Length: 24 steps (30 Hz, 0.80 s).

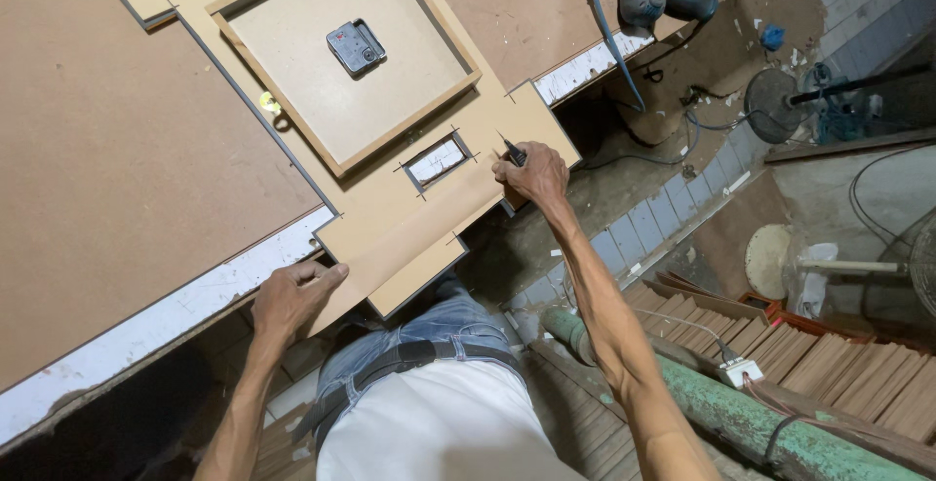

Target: The person cuts strips of brown paper tape from a roll with a utility knife and presses each strip along the edge of a wooden frame lying on the workbench, discarding trimmed scraps into a cardboard box beside the bench.

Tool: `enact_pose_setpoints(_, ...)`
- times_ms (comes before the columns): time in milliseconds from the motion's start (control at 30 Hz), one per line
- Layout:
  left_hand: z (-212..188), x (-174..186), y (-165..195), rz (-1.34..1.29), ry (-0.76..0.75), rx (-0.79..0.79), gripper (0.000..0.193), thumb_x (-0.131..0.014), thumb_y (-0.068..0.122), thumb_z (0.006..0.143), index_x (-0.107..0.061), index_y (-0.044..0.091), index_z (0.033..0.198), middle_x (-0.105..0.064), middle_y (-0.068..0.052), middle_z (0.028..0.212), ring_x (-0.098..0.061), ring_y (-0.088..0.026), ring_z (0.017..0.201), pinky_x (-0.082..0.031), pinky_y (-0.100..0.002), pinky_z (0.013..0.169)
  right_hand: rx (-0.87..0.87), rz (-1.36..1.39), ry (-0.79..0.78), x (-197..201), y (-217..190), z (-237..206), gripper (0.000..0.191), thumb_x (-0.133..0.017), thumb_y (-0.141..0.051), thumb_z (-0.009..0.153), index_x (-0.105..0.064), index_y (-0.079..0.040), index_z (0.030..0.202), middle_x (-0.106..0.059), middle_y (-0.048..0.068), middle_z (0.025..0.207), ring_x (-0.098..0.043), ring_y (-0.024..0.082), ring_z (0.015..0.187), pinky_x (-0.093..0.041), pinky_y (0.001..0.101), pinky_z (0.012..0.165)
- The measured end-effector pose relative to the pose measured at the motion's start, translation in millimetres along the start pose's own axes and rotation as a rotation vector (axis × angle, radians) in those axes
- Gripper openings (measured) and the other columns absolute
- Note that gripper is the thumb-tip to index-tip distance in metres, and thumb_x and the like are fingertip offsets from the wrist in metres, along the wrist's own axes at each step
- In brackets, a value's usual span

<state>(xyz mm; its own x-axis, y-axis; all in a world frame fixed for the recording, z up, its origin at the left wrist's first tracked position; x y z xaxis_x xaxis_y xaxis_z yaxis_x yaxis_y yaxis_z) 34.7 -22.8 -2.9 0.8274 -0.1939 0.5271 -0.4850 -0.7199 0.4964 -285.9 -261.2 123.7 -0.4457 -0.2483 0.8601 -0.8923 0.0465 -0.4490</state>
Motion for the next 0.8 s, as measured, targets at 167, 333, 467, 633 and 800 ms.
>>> enact_pose_setpoints(167,2.2,-0.4,7.7,-0.093,0.058,-0.049,0.041,-0.073,0.059,0.073,-0.085,0.023,0.086,-0.078,-0.001,0.075,-0.071,-0.023,0.074,-0.053,-0.044,0.075,0.026,0.019,0.008,-3.3,1.1,-9.8,0.033,-0.079,-0.039,0.080,-0.077,-0.010,0.095,-0.077,0.005,0.075,-0.075,0.022,0.074,-0.056,0.0381,0.072)
enact_pose_setpoints(333,-1.0,1.2,11.1,-0.123,0.102,-0.099,0.036,-0.073,0.053,0.074,-0.084,0.021,0.086,-0.077,-0.004,0.074,-0.071,-0.025,0.071,-0.054,-0.041,0.070,0.105,0.195,-0.243,-33.4,-22.2,-71.7,0.053,-0.068,-0.031,0.092,-0.054,-0.005,0.136,-0.076,0.013,0.081,-0.074,0.021,0.071,-0.058,0.0375,0.067)
enact_pose_setpoints(467,0.0,2.4,8.8,-0.178,0.104,-0.143,0.036,-0.074,0.052,0.075,-0.084,0.019,0.086,-0.076,-0.005,0.072,-0.071,-0.024,0.068,-0.055,-0.040,0.067,0.202,0.481,-0.551,-90.8,-71.4,-146.0,0.057,-0.056,-0.017,0.096,-0.043,-0.008,0.152,-0.076,0.009,0.086,-0.071,0.017,0.066,-0.061,0.0325,0.061)
enact_pose_setpoints(633,2.5,0.2,5.6,-0.236,0.083,-0.156,0.035,-0.076,0.051,0.077,-0.083,0.018,0.086,-0.076,-0.004,0.071,-0.072,-0.024,0.067,-0.055,-0.041,0.067,0.476,0.262,-0.400,-129.1,-116.6,-182.6,0.053,-0.063,-0.009,0.095,-0.051,-0.004,0.146,-0.074,0.017,0.084,-0.074,0.032,0.071,-0.058,0.0398,0.066)
enact_pose_setpoints(800,3.1,-0.4,3.0,-0.296,0.087,-0.137,0.032,-0.077,0.049,0.075,-0.084,0.020,0.087,-0.078,-0.004,0.078,-0.074,-0.025,0.073,-0.057,-0.040,0.071,0.649,0.139,-0.232,-146.3,-129.9,-180.6,0.054,-0.068,-0.008,0.092,-0.052,-0.002,0.143,-0.071,0.024,0.087,-0.070,0.041,0.077,-0.054,0.0487,0.066)
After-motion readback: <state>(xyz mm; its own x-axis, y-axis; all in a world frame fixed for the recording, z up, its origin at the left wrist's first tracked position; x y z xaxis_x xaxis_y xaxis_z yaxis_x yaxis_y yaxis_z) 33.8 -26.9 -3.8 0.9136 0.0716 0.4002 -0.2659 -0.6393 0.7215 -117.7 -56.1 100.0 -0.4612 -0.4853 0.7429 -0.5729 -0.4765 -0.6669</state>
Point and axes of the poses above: each hand's wrist, its own z-axis towards the middle knuckle, its own x-axis out of the back of the hand, y = z × x, the point moved 8 cm from there along z, towards the middle knuckle
